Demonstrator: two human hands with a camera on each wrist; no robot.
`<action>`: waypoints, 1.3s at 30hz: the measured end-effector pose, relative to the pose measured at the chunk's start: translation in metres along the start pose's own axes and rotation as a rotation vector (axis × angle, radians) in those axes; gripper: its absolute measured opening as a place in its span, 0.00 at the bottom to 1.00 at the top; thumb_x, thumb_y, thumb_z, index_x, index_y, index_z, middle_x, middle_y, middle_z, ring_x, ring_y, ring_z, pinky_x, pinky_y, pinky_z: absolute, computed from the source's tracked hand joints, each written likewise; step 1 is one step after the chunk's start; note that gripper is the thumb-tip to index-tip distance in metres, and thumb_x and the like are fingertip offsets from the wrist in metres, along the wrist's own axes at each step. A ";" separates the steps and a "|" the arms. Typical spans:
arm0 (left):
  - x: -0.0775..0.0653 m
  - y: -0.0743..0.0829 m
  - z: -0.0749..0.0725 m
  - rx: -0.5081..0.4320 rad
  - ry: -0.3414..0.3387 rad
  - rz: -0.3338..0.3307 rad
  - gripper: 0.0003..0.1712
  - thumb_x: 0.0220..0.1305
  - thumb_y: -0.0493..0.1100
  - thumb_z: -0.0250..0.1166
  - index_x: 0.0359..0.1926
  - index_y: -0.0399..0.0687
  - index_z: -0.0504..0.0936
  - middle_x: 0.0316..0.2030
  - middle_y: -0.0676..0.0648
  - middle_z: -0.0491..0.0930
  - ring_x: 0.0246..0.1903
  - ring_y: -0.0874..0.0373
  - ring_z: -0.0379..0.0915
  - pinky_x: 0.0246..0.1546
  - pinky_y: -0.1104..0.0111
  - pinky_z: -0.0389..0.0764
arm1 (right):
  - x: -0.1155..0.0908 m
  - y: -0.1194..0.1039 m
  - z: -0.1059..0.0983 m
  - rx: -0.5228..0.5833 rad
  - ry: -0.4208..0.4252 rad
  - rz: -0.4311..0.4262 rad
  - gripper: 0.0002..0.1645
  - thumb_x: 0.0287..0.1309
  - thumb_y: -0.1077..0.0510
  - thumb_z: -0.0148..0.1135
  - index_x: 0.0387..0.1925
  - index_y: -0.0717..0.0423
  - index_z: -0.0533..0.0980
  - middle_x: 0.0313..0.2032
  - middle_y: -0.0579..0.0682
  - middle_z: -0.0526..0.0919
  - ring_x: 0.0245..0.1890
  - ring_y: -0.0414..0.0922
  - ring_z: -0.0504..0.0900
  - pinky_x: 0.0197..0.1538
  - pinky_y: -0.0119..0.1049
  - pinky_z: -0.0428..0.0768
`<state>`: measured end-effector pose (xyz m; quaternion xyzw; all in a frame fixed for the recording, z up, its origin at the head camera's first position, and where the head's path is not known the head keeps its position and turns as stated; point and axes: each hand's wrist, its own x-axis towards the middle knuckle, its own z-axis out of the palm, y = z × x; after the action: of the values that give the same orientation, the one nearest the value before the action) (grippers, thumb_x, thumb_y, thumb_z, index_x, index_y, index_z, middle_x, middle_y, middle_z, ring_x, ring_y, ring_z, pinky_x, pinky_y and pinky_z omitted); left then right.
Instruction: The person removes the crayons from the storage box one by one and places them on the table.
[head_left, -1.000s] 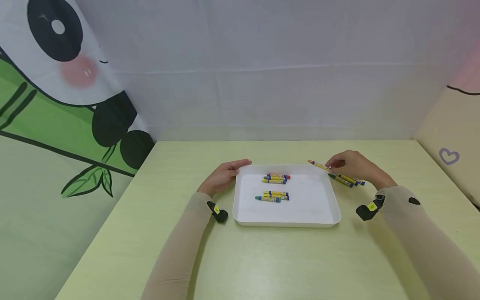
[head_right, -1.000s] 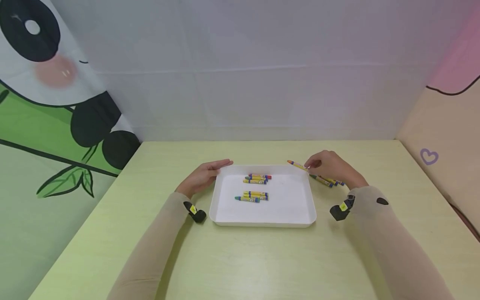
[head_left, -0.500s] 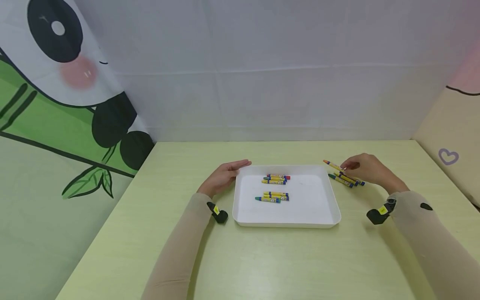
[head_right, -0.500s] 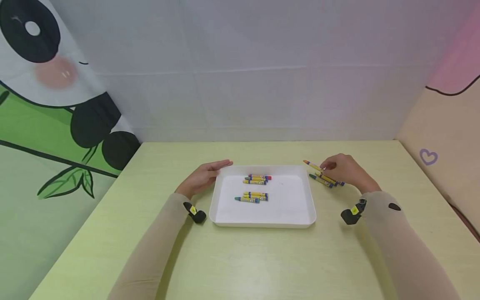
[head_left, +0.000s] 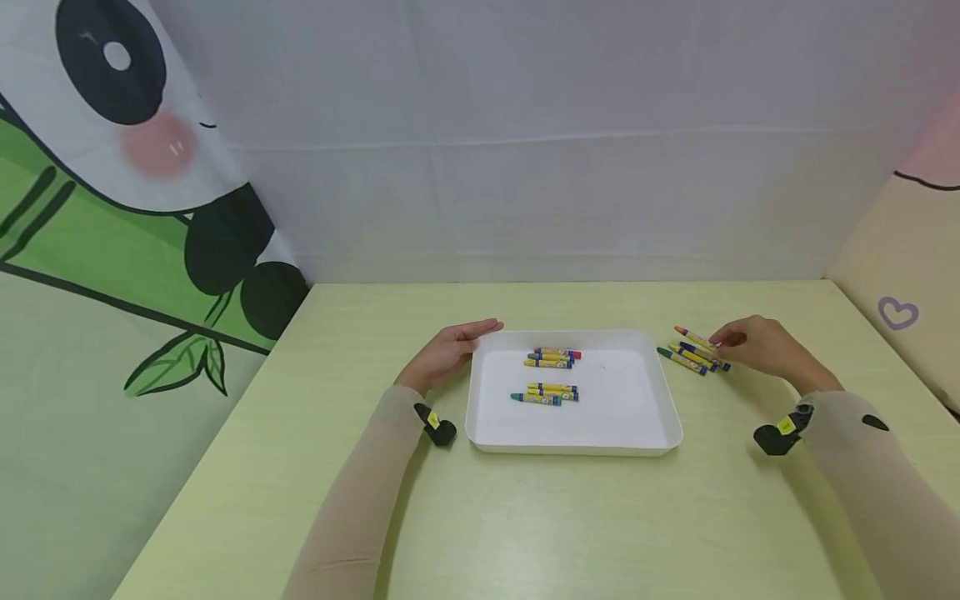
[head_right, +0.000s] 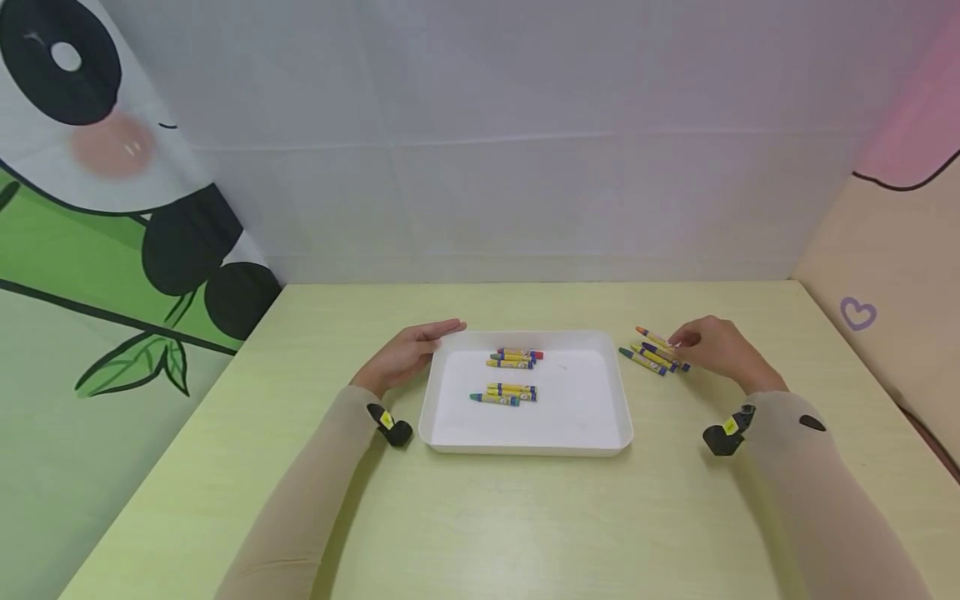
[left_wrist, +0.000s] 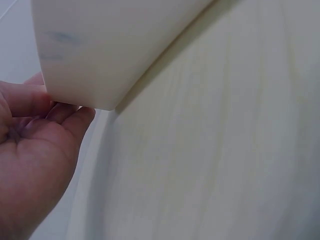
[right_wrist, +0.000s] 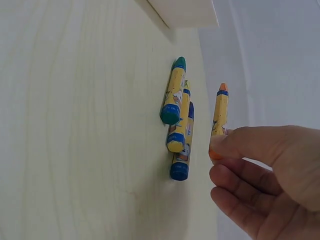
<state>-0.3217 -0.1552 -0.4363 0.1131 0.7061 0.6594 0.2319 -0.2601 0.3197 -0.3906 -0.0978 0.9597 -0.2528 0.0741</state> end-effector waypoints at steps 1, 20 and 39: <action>0.000 0.000 0.000 0.001 0.000 0.002 0.27 0.74 0.32 0.41 0.70 0.49 0.65 0.68 0.55 0.66 0.71 0.59 0.55 0.70 0.60 0.61 | -0.001 0.002 0.000 -0.003 -0.001 0.002 0.16 0.60 0.61 0.60 0.46 0.70 0.79 0.38 0.60 0.84 0.36 0.46 0.80 0.35 0.35 0.78; -0.001 0.000 0.000 0.003 -0.011 0.017 0.27 0.74 0.31 0.41 0.69 0.51 0.67 0.69 0.54 0.66 0.71 0.58 0.55 0.70 0.60 0.61 | -0.009 0.018 0.001 -0.047 -0.026 0.031 0.15 0.59 0.65 0.57 0.44 0.72 0.79 0.37 0.63 0.83 0.37 0.52 0.80 0.36 0.42 0.79; 0.000 0.000 0.001 -0.011 0.003 0.013 0.26 0.75 0.31 0.41 0.70 0.49 0.66 0.69 0.52 0.65 0.71 0.57 0.55 0.70 0.60 0.61 | -0.010 0.021 0.001 -0.056 -0.054 0.046 0.15 0.57 0.63 0.59 0.43 0.70 0.80 0.39 0.63 0.83 0.39 0.54 0.80 0.39 0.46 0.79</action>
<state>-0.3212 -0.1546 -0.4358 0.1152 0.7020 0.6650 0.2272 -0.2536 0.3394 -0.4009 -0.0847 0.9660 -0.2215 0.1030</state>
